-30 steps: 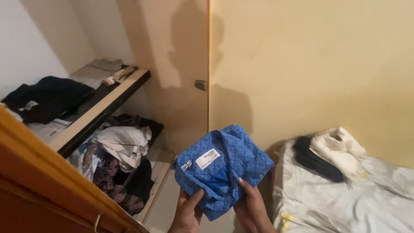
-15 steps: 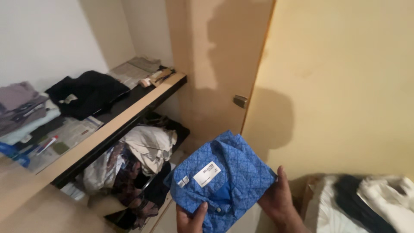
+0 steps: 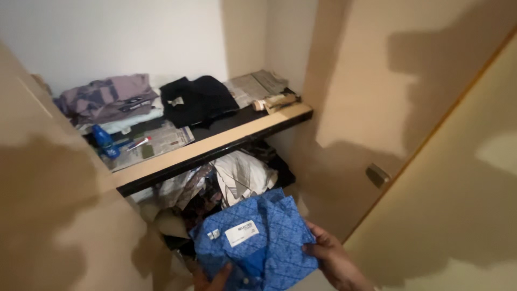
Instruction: The person folds several shirts and pants on a bed and places them into a wardrobe. The person handles each garment one at a time, folding it neatly before moving to the wardrobe and stacking it on a shelf.
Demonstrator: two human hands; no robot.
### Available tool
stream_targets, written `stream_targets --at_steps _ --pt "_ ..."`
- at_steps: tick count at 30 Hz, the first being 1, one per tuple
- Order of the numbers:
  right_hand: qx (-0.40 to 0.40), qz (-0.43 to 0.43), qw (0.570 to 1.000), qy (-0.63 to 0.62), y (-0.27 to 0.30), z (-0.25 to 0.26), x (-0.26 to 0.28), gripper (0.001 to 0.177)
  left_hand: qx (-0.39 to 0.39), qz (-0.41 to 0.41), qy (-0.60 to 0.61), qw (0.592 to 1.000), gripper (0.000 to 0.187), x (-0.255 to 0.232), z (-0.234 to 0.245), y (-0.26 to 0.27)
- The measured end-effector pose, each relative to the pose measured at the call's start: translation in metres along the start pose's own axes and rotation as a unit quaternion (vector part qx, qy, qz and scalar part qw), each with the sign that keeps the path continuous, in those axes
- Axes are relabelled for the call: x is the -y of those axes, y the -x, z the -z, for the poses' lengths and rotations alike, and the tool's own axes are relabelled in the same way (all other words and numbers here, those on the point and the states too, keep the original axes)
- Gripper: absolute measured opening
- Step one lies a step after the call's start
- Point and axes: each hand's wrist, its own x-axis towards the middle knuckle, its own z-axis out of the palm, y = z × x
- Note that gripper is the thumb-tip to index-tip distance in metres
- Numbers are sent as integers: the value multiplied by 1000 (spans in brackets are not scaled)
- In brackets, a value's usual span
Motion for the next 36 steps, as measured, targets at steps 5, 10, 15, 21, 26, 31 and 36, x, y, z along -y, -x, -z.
stream_targets --at_steps 5,10,15,21,26,31,36 --pt "57 29 998 -4 -36 29 28 66 -37 35 177 983 76 -48 -50 -3" --pt "92 44 994 -27 -64 51 66 65 -20 77 248 965 67 -125 -114 26" --pt "105 33 992 -64 -96 38 84 69 -88 155 192 965 54 -193 -145 31" --pt "112 33 991 -62 -156 20 89 69 -1 55 265 963 49 -208 -145 -15" --pt "156 64 982 -84 -216 5 97 70 31 15 290 956 52 -211 -134 -87" --pt "114 64 991 -41 -276 -19 123 70 138 3 304 942 59 -231 -125 -162" --pt "118 65 990 -44 -341 -57 140 68 108 14 286 952 56 -261 -117 -234"
